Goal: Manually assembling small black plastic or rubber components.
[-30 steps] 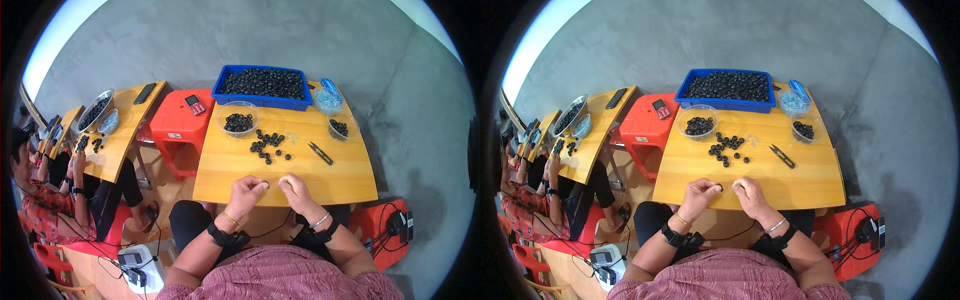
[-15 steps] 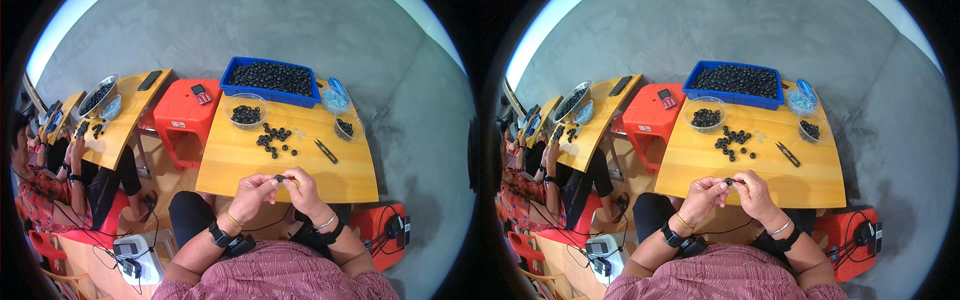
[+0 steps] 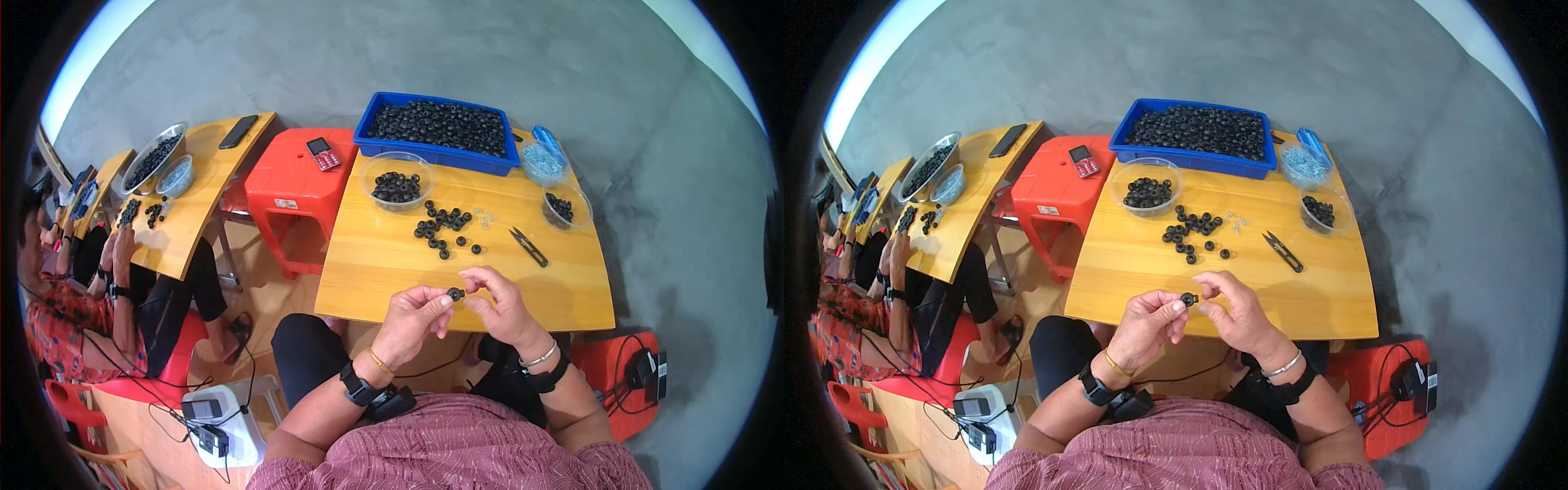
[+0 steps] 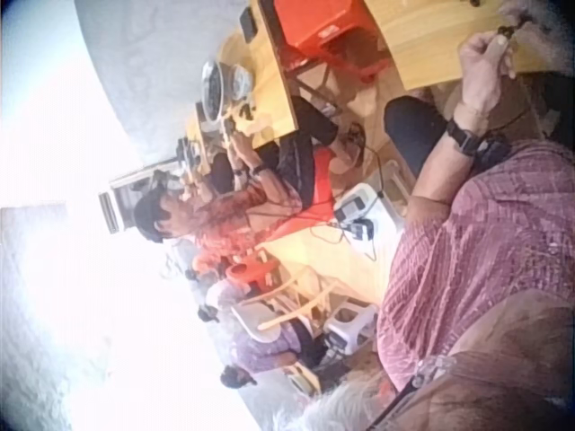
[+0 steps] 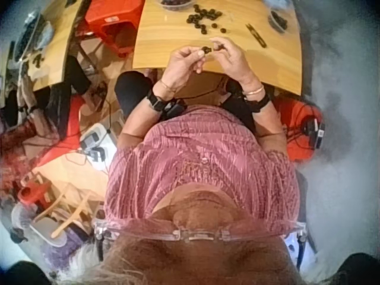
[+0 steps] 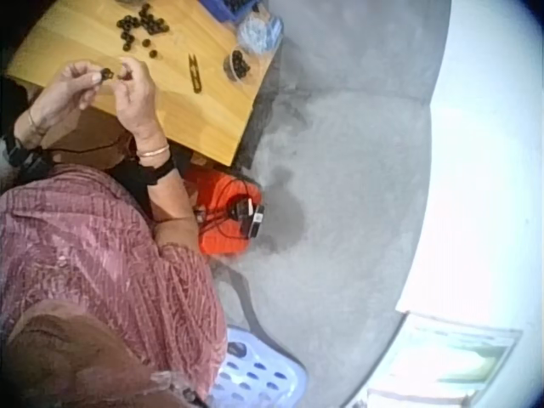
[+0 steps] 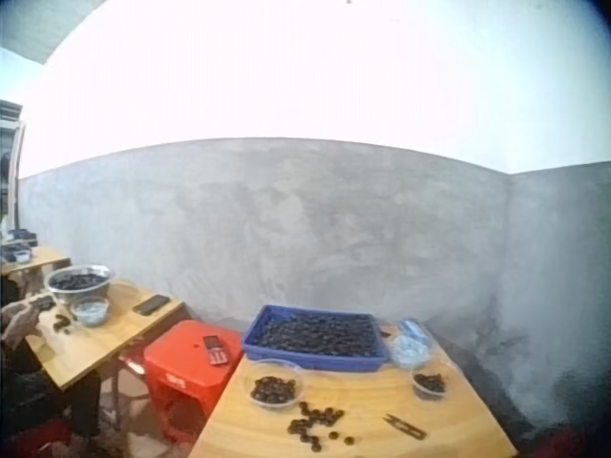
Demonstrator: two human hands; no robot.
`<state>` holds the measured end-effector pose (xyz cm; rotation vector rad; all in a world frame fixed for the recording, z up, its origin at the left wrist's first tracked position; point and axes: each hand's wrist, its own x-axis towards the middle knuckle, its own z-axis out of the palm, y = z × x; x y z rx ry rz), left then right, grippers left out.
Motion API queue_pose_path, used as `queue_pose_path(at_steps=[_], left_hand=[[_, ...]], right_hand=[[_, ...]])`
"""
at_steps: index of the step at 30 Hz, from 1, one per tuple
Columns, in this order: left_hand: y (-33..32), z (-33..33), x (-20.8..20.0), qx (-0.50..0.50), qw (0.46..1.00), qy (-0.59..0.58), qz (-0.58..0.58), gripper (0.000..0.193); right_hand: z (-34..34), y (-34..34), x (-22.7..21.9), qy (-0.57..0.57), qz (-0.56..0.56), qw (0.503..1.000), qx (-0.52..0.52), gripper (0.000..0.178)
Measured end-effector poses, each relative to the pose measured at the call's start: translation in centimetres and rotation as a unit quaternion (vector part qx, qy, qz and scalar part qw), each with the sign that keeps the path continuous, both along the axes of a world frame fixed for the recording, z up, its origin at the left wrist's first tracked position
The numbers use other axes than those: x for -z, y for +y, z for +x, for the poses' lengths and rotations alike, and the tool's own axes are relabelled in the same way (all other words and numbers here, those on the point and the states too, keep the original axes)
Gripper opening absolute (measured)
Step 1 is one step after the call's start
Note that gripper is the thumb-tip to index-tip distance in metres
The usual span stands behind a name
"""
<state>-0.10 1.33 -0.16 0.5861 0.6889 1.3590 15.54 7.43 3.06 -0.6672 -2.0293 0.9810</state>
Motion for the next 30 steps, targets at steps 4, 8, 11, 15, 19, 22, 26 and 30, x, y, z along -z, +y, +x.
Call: queue_pose_path(at_steps=[4,8,11,15,19,22,26,30], left_hand=[[0.1,0.6,0.2,0.029,1.0,0.01,0.001,0.01],[-0.1,0.2,1.3,0.048,0.995,0.075,-0.046,0.016],[-0.1,-0.5,1.8,0.028,0.996,0.078,-0.046,0.019],[0.6,-0.4,2.4,0.042,0.996,0.082,-0.016,0.019],[0.9,-1.1,2.7,0.057,0.996,0.069,-0.008,0.019],[1.0,-1.6,2.7,0.06,0.997,0.043,-0.015,0.021],[1.2,-2.1,2.9,0.083,0.996,-0.026,-0.018,0.021],[1.5,-2.7,3.4,0.109,0.99,-0.09,-0.009,0.023]], right_hand=[[0.6,-0.3,0.6,-0.062,0.071,0.995,-0.022,0.021],[2.8,1.7,0.7,-0.056,0.094,0.989,0.1,0.016],[7.3,7.0,-0.4,-0.054,0.125,0.949,0.284,0.018],[10.5,13.4,-2.8,-0.196,0.348,0.826,0.398,0.016],[7.4,14.3,-1.9,-0.193,0.326,0.878,0.291,0.016],[3.0,13.8,0.1,-0.235,0.096,0.957,0.138,0.014],[-0.2,14.2,1.4,-0.269,0.163,0.948,0.056,0.011],[-1.6,14.7,1.7,-0.303,0.22,0.927,0.039,0.016]])
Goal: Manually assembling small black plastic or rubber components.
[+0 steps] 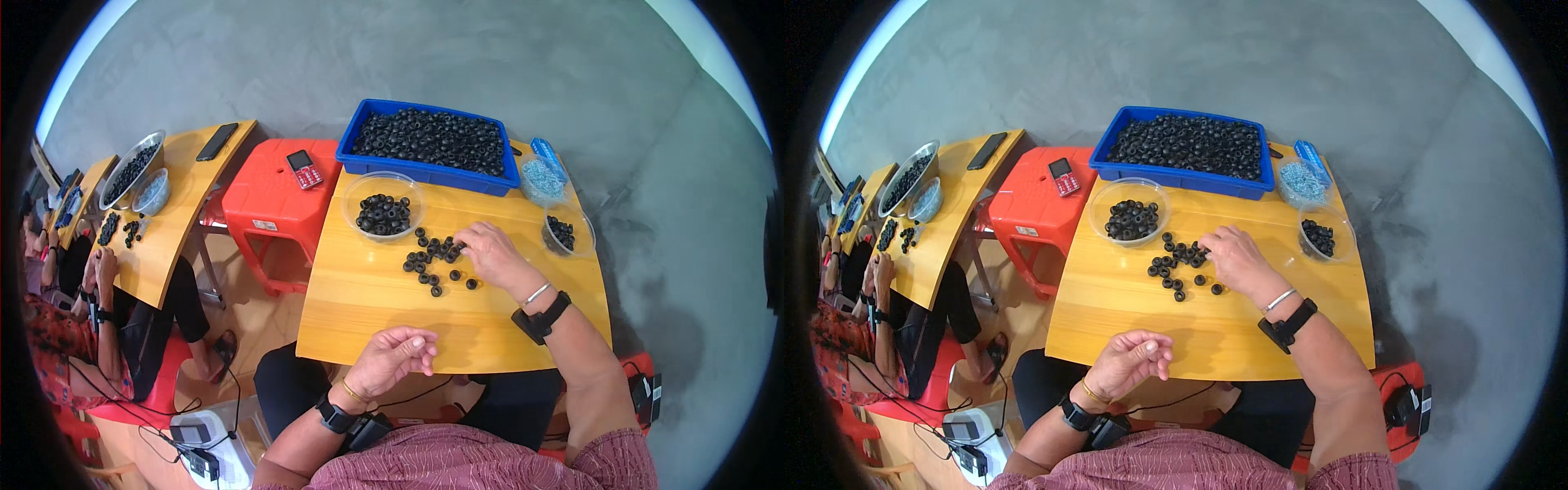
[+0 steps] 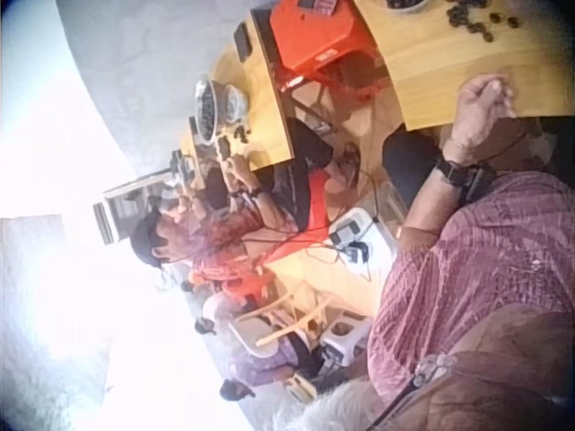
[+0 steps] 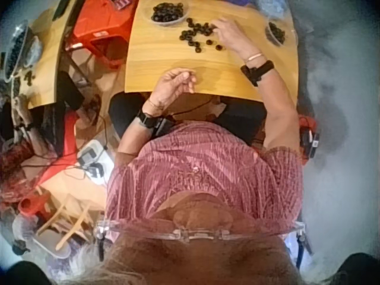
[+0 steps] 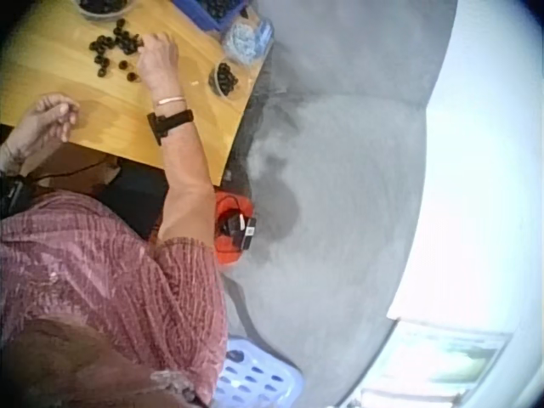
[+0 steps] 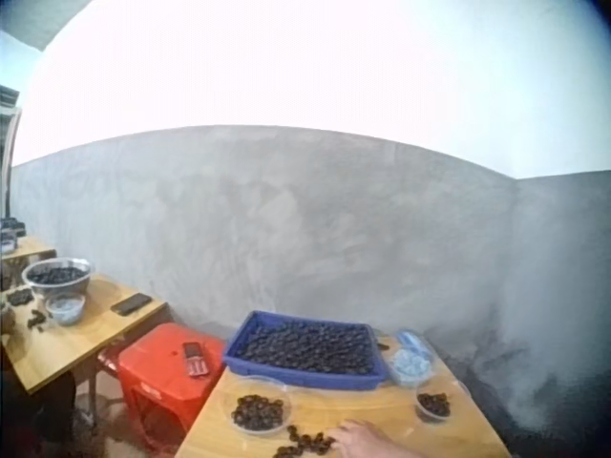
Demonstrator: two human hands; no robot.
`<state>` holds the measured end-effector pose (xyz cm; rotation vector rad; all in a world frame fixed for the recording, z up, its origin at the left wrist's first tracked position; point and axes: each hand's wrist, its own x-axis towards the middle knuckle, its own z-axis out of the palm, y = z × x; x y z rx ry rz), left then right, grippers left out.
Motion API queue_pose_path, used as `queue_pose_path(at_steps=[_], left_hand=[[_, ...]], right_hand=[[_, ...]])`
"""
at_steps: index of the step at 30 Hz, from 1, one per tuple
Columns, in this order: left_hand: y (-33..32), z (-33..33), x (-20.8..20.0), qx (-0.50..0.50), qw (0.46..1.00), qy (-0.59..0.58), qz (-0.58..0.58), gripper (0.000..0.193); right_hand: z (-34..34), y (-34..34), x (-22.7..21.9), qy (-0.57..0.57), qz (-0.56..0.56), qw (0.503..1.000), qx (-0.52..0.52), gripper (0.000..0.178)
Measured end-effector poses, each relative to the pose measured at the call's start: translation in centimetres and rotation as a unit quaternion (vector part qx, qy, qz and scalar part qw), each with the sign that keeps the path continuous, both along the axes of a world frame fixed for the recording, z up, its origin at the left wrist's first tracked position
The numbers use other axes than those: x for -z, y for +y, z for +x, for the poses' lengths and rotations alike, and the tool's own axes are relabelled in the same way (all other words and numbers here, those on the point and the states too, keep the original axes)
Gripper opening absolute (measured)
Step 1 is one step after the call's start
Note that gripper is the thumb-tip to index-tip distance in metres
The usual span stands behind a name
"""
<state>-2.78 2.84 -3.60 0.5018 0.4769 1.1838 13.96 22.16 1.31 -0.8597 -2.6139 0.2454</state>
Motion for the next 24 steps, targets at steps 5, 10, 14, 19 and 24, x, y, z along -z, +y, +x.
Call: queue_pose_path(at_steps=[5,10,14,19,24], left_hand=[[0.1,-0.4,0.3,0.014,1.0,-0.012,0.0,0.025],[0.3,-0.2,0.0,0.028,1.0,0.0,0.0,0.023],[0.4,0.0,-0.1,0.023,1.0,0.005,0.004,0.023],[-0.1,0.7,0.1,-0.032,0.998,0.046,0.009,0.023],[-0.1,2.0,-1.5,-0.069,0.996,0.051,0.013,0.023]], right_hand=[[-0.4,1.0,1.0,-0.036,0.022,0.999,0.013,0.02],[-0.2,0.9,0.8,-0.072,0.054,0.996,-0.01,0.02],[0.7,-0.2,-0.4,-0.032,0.045,0.998,-0.005,0.015],[0.7,-6.5,-2.9,0.15,-0.177,0.97,-0.076,0.019],[0.9,-10.1,-3.5,0.181,-0.212,0.952,-0.127,0.021]])
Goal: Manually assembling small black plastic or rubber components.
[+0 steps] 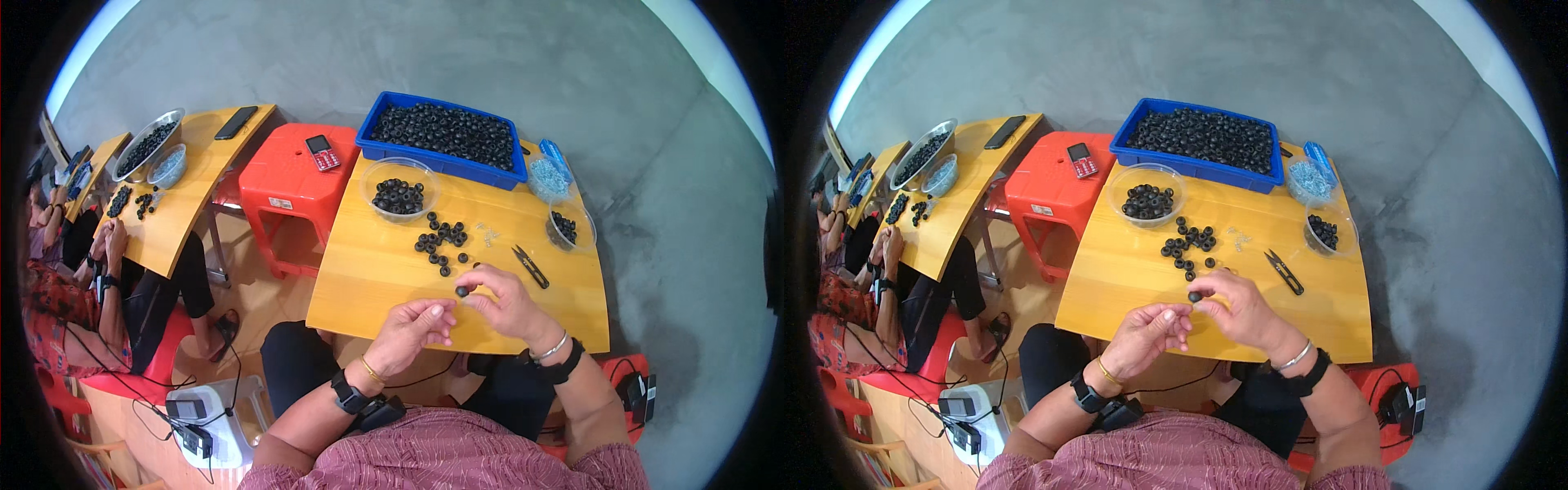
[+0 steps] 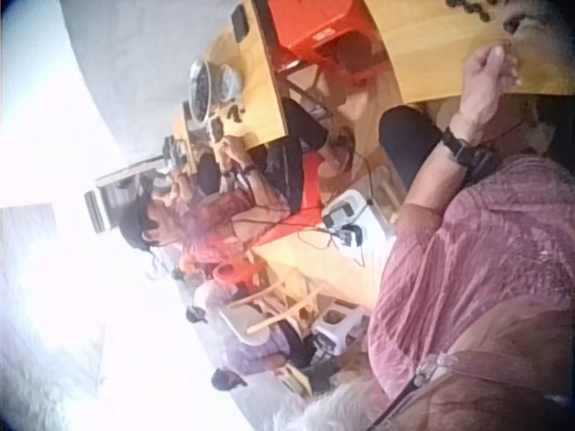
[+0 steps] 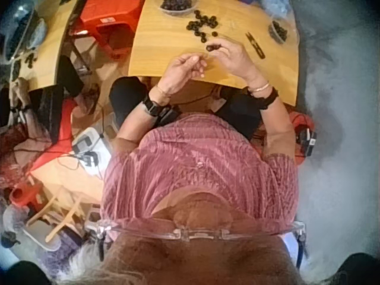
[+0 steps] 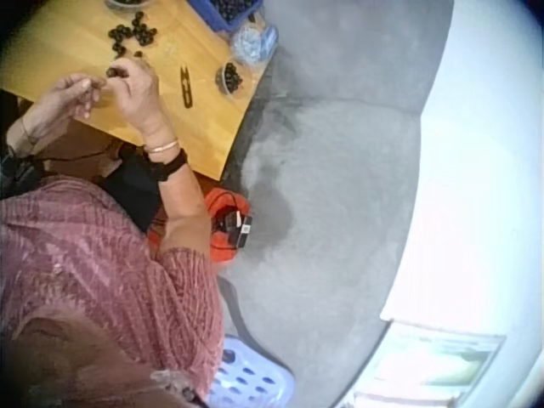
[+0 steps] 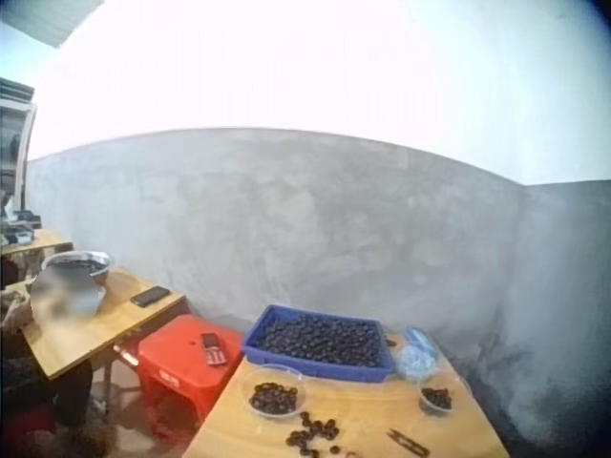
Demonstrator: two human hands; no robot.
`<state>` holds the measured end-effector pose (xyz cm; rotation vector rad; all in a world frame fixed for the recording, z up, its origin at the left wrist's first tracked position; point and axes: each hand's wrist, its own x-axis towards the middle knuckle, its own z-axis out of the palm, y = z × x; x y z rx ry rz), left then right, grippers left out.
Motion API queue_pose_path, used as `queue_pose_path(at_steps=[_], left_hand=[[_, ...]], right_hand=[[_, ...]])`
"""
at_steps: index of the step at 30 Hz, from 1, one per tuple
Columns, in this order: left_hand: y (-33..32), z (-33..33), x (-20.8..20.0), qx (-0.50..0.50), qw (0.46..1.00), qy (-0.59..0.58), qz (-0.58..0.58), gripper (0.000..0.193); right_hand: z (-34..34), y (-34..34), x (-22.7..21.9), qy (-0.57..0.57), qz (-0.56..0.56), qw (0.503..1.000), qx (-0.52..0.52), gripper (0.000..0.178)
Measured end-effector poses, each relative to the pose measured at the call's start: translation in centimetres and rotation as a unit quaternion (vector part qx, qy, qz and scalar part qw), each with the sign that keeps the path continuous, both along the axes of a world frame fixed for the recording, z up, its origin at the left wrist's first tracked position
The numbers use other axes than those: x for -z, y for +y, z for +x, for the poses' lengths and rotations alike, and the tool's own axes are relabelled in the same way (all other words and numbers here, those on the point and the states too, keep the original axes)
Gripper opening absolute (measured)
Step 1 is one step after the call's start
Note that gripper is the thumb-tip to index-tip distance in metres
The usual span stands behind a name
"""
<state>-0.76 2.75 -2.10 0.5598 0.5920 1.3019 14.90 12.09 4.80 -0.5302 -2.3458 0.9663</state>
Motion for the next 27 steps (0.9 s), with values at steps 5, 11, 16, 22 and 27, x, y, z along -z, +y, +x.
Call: queue_pose_path(at_steps=[5,11,16,22,27], left_hand=[[-0.2,-0.1,0.9,0.01,1.0,-0.009,-0.005,0.022],[-0.8,-1.2,1.0,0.012,1.0,0.012,-0.018,0.018],[-0.4,-1.5,0.8,-0.037,0.999,-0.009,-0.026,0.021],[-0.6,-2.4,1.6,-0.022,0.998,-0.052,-0.021,0.025],[-0.6,-2.7,1.3,-0.016,0.998,-0.061,-0.018,0.025]], right_hand=[[-1.1,-2.8,1.2,0.005,0.099,0.995,0.001,0.027],[-1.2,-0.7,1.5,-0.028,0.09,0.995,0.027,0.019],[-1.9,6.3,3.2,-0.111,0.175,0.965,0.161,0.011],[-4.4,8.2,4.6,-0.181,0.218,0.945,0.165,0.006],[-4.1,9.0,4.4,-0.221,0.219,0.936,0.165,0.007]])
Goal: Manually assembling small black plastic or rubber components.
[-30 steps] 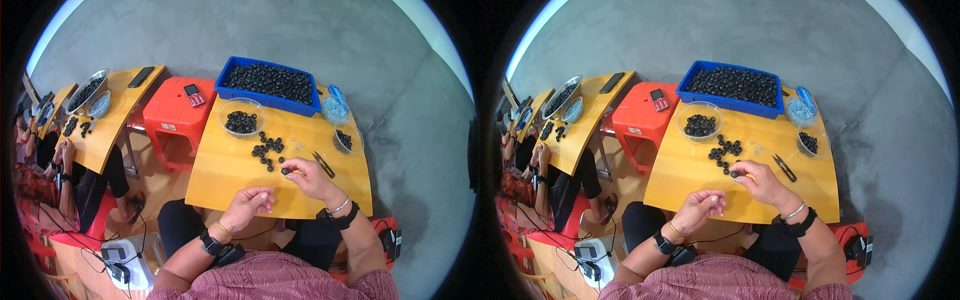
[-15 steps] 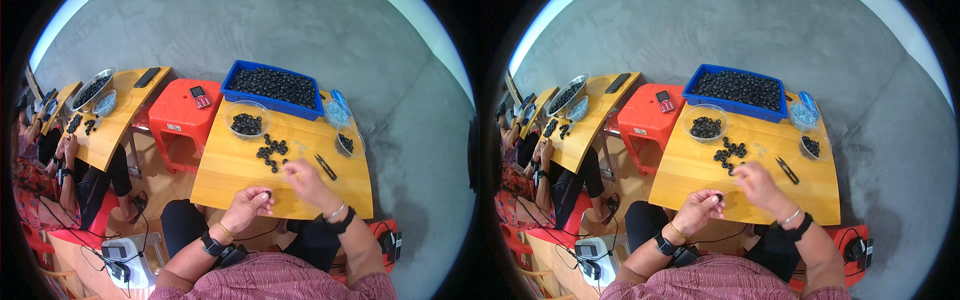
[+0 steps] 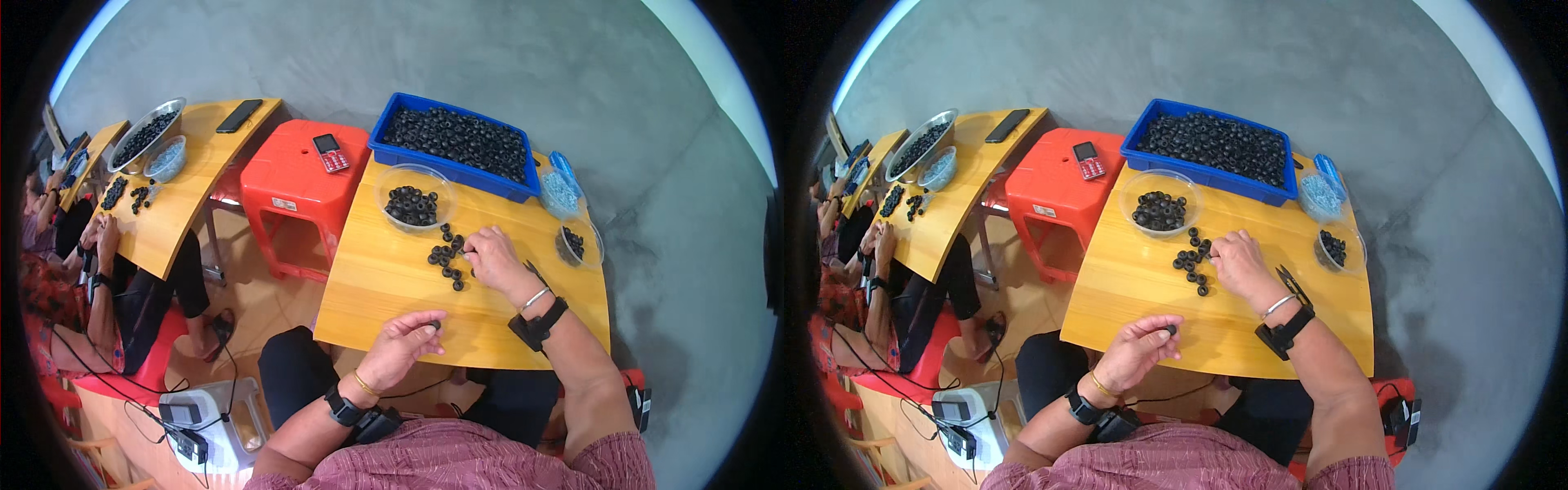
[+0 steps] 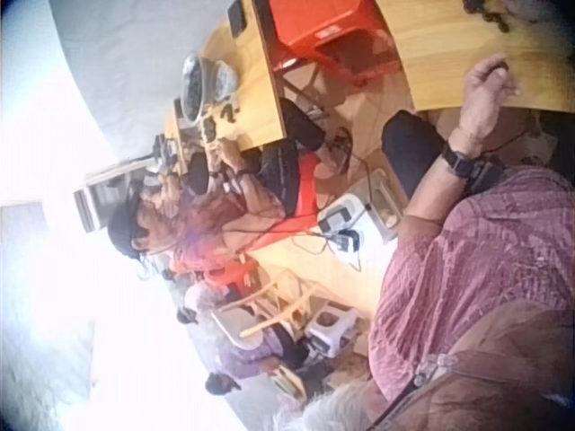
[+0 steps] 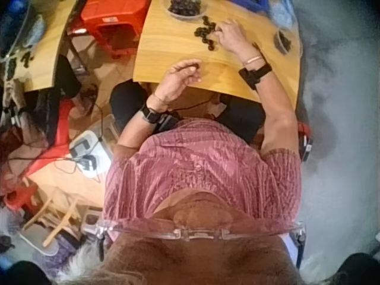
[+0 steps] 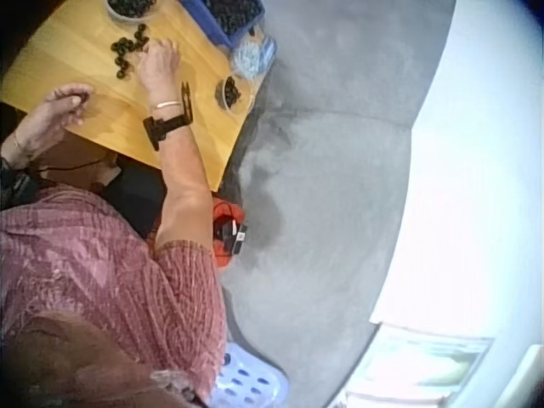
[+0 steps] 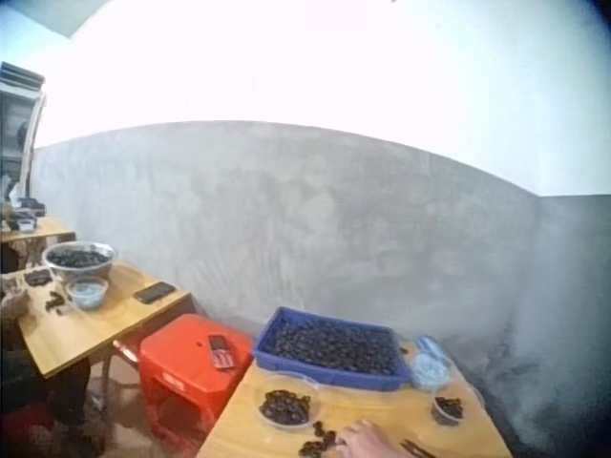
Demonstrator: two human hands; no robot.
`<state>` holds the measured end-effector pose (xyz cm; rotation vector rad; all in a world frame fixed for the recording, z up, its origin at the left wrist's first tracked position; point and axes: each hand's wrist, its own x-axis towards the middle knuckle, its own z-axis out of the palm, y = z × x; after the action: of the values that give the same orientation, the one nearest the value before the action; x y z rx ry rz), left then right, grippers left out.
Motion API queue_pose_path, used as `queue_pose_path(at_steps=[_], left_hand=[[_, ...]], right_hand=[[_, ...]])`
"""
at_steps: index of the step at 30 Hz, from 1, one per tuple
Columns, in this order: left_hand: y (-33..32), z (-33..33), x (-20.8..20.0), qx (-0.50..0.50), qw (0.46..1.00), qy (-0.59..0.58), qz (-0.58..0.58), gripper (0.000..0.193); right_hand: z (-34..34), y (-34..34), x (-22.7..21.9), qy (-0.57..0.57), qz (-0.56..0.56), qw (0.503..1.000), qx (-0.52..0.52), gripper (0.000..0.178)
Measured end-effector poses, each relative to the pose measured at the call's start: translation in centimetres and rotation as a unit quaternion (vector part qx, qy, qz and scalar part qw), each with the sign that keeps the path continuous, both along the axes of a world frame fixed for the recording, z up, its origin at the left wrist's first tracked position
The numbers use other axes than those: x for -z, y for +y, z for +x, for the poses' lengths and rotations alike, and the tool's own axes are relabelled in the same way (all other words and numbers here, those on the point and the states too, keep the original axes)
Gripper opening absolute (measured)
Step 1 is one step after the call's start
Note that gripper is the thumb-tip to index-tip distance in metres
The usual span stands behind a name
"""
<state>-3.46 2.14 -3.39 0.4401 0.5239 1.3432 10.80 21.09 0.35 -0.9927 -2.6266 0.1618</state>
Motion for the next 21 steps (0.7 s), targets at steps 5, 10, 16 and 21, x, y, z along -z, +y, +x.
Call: queue_pose_path(at_steps=[5,10,16,21], left_hand=[[0.0,-0.3,0.3,0.008,1.0,-0.016,0.005,0.024],[0.1,0.3,0.2,-0.007,1.0,0.003,0.015,0.019],[0.4,0.5,-0.2,0.007,0.999,0.046,0.006,0.017],[0.4,0.5,-0.1,0.015,0.999,0.046,0.016,0.017]], right_hand=[[3.4,2.3,-1.9,0.159,-0.021,0.986,0.047,0.006],[7.2,1.8,-1.2,0.064,-0.136,0.984,0.097,0.008],[6.8,1.1,-0.1,0.029,-0.141,0.981,0.131,0.011],[5.5,1.0,0.2,-0.023,-0.107,0.984,0.138,0.013]])
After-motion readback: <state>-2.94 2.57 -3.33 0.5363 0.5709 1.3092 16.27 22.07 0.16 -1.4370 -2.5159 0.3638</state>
